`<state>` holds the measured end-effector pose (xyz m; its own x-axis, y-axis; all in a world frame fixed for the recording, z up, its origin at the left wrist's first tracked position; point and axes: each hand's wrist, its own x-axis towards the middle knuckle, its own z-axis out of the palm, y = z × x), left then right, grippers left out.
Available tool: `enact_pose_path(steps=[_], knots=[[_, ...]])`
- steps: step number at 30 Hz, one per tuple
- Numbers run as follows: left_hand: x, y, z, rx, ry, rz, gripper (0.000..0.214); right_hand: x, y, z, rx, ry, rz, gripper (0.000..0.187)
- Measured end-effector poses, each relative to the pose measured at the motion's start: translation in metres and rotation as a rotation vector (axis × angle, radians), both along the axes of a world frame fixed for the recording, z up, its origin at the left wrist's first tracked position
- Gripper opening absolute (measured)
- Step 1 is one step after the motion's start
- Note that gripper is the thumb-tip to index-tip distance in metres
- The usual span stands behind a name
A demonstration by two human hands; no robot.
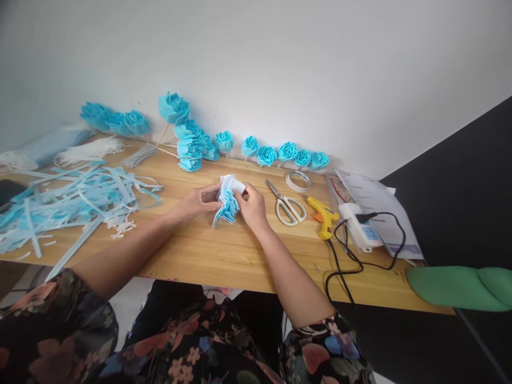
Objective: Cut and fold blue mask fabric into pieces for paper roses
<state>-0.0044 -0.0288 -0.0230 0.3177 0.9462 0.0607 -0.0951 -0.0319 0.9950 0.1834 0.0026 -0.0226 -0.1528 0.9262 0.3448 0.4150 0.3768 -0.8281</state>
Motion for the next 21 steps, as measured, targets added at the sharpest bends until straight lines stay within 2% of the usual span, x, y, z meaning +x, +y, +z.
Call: enact_pose_path(steps=[6, 13, 17, 21], knots=[[0.0007, 0.0004, -0.0010, 0.000, 0.012, -0.004, 0.086, 0.0010, 0.0006, 0.0006, -0.050, 0.036, -0.005, 0.020], [-0.0012, 0.0005, -0.0002, 0.099, 0.180, 0.225, 0.080, 0.0008, 0.0032, -0.0049, -0.104, 0.102, 0.004, 0.024], [-0.0011, -0.0007, 0.0025, 0.145, 0.206, 0.199, 0.074, 0.0004, 0.0027, -0.0053, -0.087, 0.105, 0.065, 0.025], [-0.0011, 0.0012, -0.0010, 0.092, 0.136, 0.184, 0.072, 0.0004, 0.0020, -0.0055, -0.088, 0.107, 0.098, 0.024]])
